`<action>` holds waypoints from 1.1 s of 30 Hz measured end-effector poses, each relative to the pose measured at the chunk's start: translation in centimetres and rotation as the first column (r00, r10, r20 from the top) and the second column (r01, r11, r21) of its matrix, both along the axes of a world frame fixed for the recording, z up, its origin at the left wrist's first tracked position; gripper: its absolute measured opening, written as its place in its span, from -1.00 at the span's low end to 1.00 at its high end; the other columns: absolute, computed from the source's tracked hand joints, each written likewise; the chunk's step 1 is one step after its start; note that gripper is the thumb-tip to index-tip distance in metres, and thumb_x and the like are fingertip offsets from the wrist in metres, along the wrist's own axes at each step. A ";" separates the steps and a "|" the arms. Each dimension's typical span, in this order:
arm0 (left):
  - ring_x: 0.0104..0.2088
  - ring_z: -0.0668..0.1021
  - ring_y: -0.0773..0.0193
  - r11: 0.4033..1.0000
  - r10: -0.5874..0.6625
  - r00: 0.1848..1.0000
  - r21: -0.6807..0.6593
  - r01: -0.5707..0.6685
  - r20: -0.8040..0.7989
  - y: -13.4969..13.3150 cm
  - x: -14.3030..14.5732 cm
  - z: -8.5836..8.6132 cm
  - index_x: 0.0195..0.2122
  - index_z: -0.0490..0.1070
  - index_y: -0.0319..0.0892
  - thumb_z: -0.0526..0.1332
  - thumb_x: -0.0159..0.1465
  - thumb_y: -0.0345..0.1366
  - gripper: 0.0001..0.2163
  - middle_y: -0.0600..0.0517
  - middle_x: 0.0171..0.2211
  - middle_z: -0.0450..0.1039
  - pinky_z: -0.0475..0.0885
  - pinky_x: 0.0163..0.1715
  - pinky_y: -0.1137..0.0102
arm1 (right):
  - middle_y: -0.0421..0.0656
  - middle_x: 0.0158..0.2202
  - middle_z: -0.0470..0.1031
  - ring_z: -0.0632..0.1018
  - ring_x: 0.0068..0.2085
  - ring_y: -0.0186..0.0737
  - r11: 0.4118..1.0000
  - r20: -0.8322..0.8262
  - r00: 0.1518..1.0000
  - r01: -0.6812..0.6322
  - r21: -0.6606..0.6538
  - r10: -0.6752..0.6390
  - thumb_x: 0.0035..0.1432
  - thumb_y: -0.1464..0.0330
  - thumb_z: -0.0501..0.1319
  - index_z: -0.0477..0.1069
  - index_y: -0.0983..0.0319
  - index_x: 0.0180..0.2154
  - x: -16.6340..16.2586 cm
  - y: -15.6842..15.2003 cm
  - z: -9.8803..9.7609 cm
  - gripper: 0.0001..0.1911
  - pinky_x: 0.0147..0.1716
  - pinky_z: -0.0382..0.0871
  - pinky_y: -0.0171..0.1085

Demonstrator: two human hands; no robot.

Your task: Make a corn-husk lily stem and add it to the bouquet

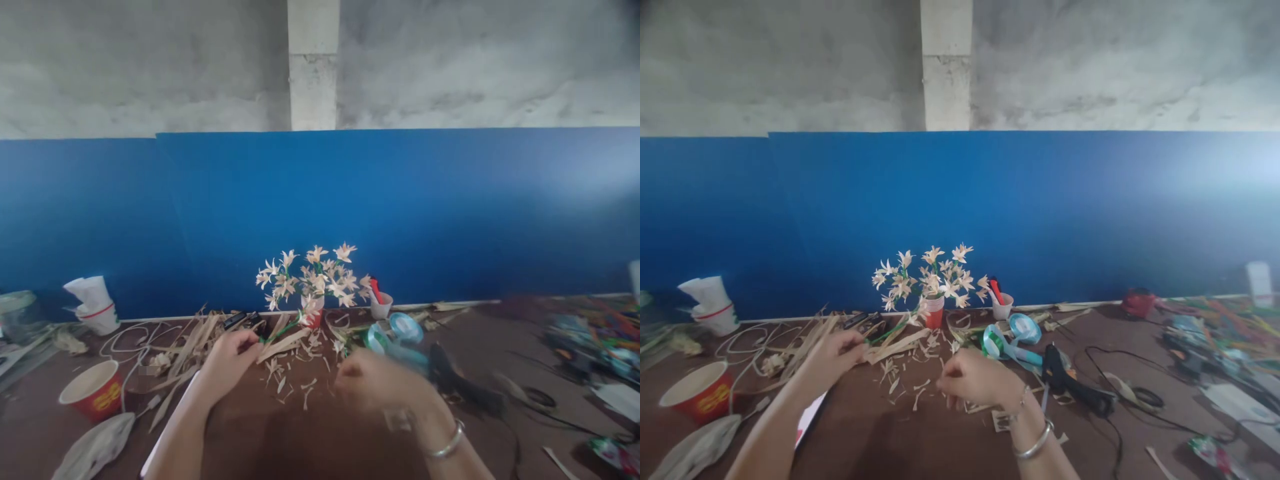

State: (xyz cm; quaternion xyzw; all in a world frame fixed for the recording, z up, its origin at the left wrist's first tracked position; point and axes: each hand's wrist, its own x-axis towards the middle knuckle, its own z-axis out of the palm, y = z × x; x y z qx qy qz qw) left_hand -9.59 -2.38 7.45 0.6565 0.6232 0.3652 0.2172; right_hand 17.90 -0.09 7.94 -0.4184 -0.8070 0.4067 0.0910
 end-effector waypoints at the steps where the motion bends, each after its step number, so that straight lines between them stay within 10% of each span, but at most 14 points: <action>1: -0.57 0.34 0.31 1.000 -0.010 1.000 -0.016 0.011 0.017 -0.3 -0.4 0.4 -0.63 0.34 -0.18 0.11 0.09 -0.21 -0.78 0.13 -0.66 0.32 0.16 -0.51 0.46 | -0.17 -0.57 0.51 0.44 -0.58 -0.40 1.000 0.045 0.999 0.027 0.016 -0.028 0.03 0.33 0.08 0.50 0.30 -0.52 -0.2 0.1 -0.3 -0.73 -0.64 0.17 -0.47; 10: -0.67 0.18 0.47 0.976 -0.129 0.815 -0.075 0.207 0.564 0.3 4.2 -1.3 -0.53 0.38 -0.23 0.23 0.04 -0.15 -0.78 0.13 -0.65 0.33 0.01 -0.65 0.52 | -0.19 -0.52 0.51 0.47 -0.50 -0.36 0.973 -0.198 0.954 0.229 -0.013 -0.227 0.04 0.36 0.07 0.50 0.25 -0.33 -4.5 0.1 -3.3 -0.75 -0.50 0.27 -0.43; 18: -0.69 0.29 0.45 0.980 -0.075 0.545 -0.040 0.196 0.835 0.7 10.1 -4.4 -0.53 0.40 -0.24 0.31 -0.04 -0.14 -0.75 0.14 -0.70 0.31 0.19 -0.63 0.52 | -0.26 -0.51 0.42 0.32 -0.52 -0.40 0.955 -0.498 0.820 0.190 -0.226 -0.281 0.04 0.28 0.16 0.48 0.18 -0.17 -3.5 0.2 -0.7 -0.71 -0.50 0.20 -0.41; 33: -0.59 0.35 0.36 0.995 -0.087 0.719 0.023 0.099 0.690 0.6 10.6 -6.1 -0.49 0.40 -0.22 0.23 0.05 -0.11 -0.75 0.11 -0.63 0.34 0.22 -0.59 0.51 | -0.30 -0.70 0.24 0.20 -0.63 -0.46 0.910 -0.468 0.788 0.404 -0.094 -0.399 0.07 0.12 0.13 0.52 0.32 -0.43 -3.8 0.5 -1.7 -0.61 -0.63 0.04 -0.42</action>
